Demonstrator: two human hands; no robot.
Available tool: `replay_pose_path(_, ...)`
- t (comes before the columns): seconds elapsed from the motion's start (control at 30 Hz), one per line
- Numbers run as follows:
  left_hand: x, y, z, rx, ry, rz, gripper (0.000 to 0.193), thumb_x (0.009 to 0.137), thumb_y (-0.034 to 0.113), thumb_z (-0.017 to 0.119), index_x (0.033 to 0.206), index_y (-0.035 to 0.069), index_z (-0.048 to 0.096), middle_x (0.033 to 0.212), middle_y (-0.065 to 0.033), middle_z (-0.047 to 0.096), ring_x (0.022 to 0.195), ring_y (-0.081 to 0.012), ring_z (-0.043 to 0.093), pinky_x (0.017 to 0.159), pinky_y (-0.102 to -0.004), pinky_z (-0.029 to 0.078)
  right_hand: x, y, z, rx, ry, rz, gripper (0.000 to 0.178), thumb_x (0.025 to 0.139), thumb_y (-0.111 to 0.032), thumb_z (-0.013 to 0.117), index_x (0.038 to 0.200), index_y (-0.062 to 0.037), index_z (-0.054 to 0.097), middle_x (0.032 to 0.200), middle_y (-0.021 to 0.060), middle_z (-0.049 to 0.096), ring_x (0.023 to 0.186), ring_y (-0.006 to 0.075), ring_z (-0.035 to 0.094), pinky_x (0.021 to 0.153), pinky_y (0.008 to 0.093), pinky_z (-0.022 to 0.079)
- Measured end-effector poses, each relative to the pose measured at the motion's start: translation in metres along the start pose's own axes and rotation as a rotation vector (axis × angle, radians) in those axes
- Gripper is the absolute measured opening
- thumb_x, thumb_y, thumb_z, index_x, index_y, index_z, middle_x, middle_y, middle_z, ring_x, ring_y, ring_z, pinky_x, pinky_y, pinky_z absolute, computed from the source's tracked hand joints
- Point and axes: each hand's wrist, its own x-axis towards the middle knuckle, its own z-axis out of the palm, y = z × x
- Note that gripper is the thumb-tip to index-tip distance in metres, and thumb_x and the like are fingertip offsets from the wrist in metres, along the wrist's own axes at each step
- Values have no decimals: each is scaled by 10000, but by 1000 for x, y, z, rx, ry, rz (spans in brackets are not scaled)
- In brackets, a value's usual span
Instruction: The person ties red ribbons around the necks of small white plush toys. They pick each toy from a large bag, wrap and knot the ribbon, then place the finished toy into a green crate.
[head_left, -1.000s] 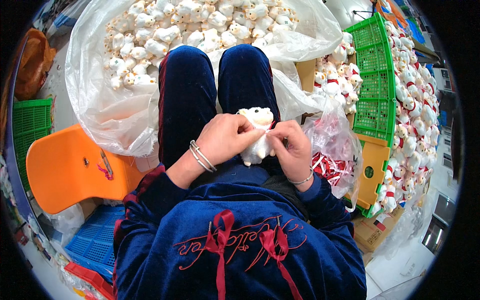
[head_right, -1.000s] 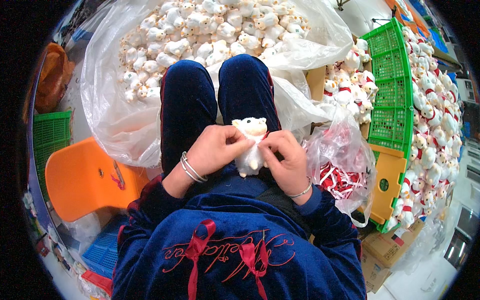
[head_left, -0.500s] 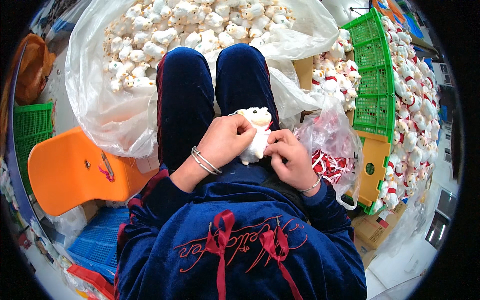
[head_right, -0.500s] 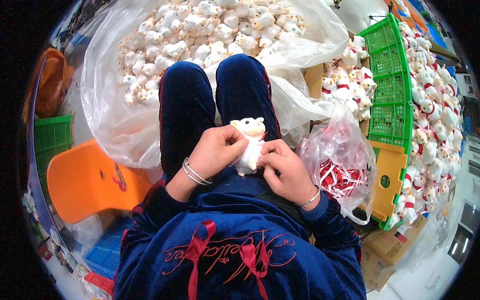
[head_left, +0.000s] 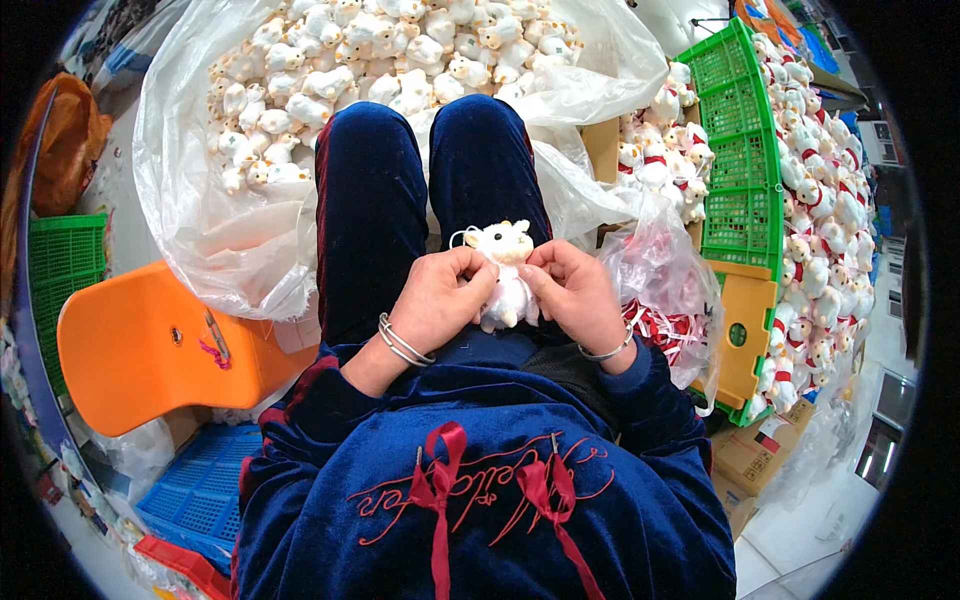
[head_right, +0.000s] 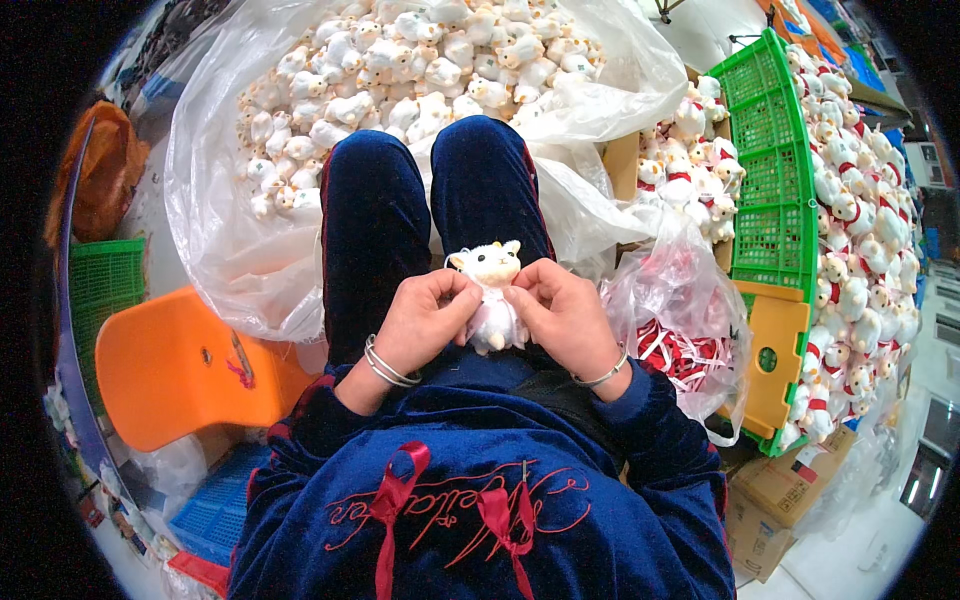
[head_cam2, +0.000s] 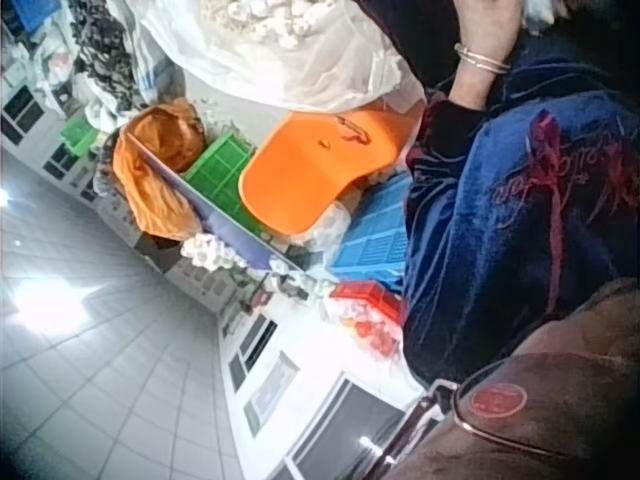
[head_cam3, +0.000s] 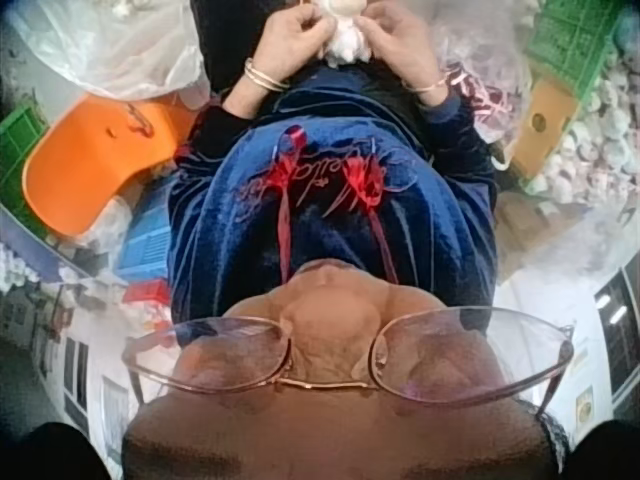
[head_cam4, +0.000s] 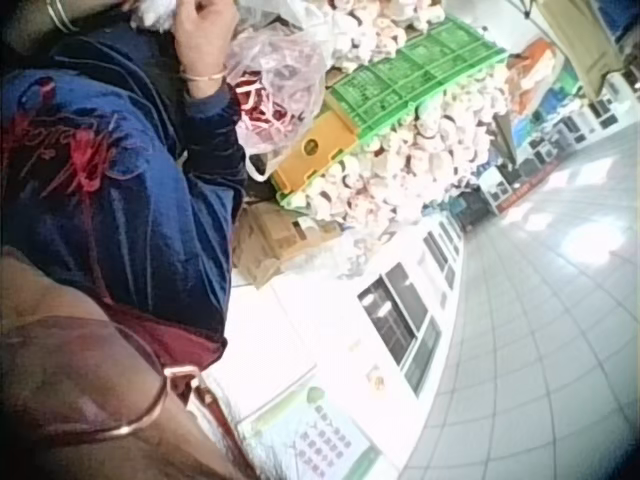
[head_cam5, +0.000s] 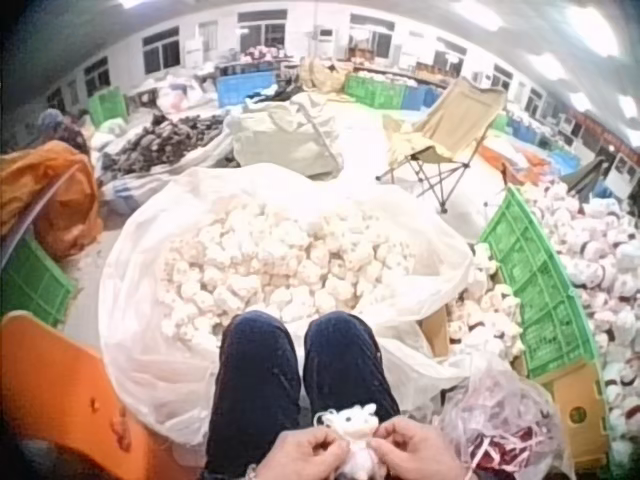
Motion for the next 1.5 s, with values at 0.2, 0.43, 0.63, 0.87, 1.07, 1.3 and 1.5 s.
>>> replay_pose_path(0.2,3,-2,4,69,42,32,287,959,231,689,863,-39,704,684,-78,693,611,-112,661,559,-278,509,-1,7,6,-138,0,-89,190,980,-150,677,952,33,632,743,51,656,663,62,570,588,257,473)
replay_pose_path(0.43,2,-6,9,50,81,156,249,989,221,662,931,-18,702,737,-79,695,662,-87,630,597,-276,503,4,12,10,-31,7,-85,187,1005,-157,659,924,3,606,741,-3,609,658,40,531,575,233,437)
replay_pose_path(0.63,0,-11,13,9,129,260,217,1016,189,615,937,-7,666,729,-63,661,662,-84,599,607,-276,486,2,21,16,193,57,-127,167,1028,-150,634,921,-23,615,777,-44,604,676,26,512,590,203,419)
replay_pose_path(0.87,3,-19,12,13,110,279,239,1045,207,592,912,19,656,753,18,620,671,-43,533,605,-237,445,0,19,12,172,65,-85,168,1031,-155,631,940,-13,633,774,-42,604,675,18,514,587,195,417)
replay_pose_path(1.07,6,-12,12,0,85,163,295,1047,229,588,859,12,657,702,24,609,636,-34,528,568,-232,433,5,22,9,265,6,-25,172,1022,-161,643,920,-23,635,792,-34,619,669,22,518,578,196,419)
replay_pose_path(1.3,3,-11,13,38,109,157,291,1018,226,605,930,-37,692,710,-89,686,627,-96,615,569,-293,485,7,28,14,266,32,-42,177,1011,-171,662,914,-24,645,761,-25,630,610,27,520,529,196,411)
replay_pose_path(1.5,0,-19,10,58,96,266,305,1069,244,547,857,38,624,656,33,569,565,-29,504,513,-220,410,4,24,9,355,-32,23,202,1034,-172,626,913,-12,650,726,-7,628,558,42,523,512,201,416)
